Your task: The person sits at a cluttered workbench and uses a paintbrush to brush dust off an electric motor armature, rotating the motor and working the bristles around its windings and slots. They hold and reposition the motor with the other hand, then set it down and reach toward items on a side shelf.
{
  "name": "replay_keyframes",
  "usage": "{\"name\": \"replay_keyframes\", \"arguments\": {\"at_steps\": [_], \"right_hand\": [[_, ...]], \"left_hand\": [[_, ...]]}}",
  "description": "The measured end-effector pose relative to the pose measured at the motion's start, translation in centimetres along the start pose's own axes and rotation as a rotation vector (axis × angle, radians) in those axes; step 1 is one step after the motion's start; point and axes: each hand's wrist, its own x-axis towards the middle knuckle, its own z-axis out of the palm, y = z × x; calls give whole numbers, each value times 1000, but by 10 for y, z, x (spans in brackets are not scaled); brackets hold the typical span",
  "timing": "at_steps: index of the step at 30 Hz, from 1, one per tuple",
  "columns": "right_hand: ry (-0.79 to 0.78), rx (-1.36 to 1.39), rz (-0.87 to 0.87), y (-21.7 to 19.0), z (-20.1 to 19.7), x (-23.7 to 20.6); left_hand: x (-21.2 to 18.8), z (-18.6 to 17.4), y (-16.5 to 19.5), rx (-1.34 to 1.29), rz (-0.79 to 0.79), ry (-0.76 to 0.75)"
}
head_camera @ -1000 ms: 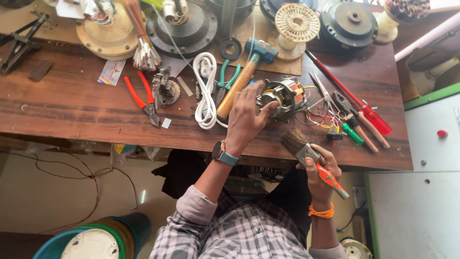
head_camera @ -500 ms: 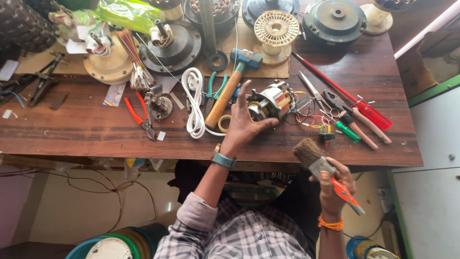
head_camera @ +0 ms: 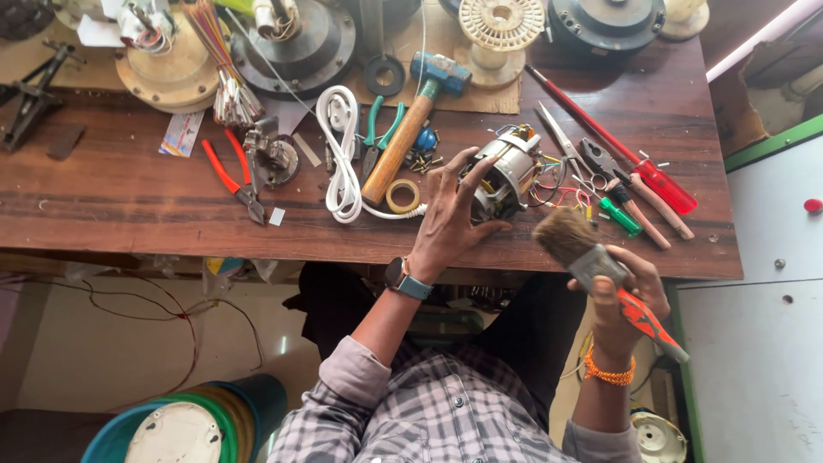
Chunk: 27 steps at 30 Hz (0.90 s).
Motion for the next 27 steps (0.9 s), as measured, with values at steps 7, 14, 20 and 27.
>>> {"name": "replay_keyframes", "arguments": {"at_steps": [7, 14, 20, 27], "right_hand": [[-119, -233, -384, 10, 35, 45], [-392, -709, -213, -41, 50, 46], [-380, -732, -163, -84, 15, 35], [-484, -642, -346, -84, 55, 56]], "left_hand": [[-13, 13, -19, -196, 66, 136], [-13, 6, -26, -228, 186, 101], [-19, -4, -21, -161, 307, -102], [-24, -9, -22, -157, 332, -117]]}}
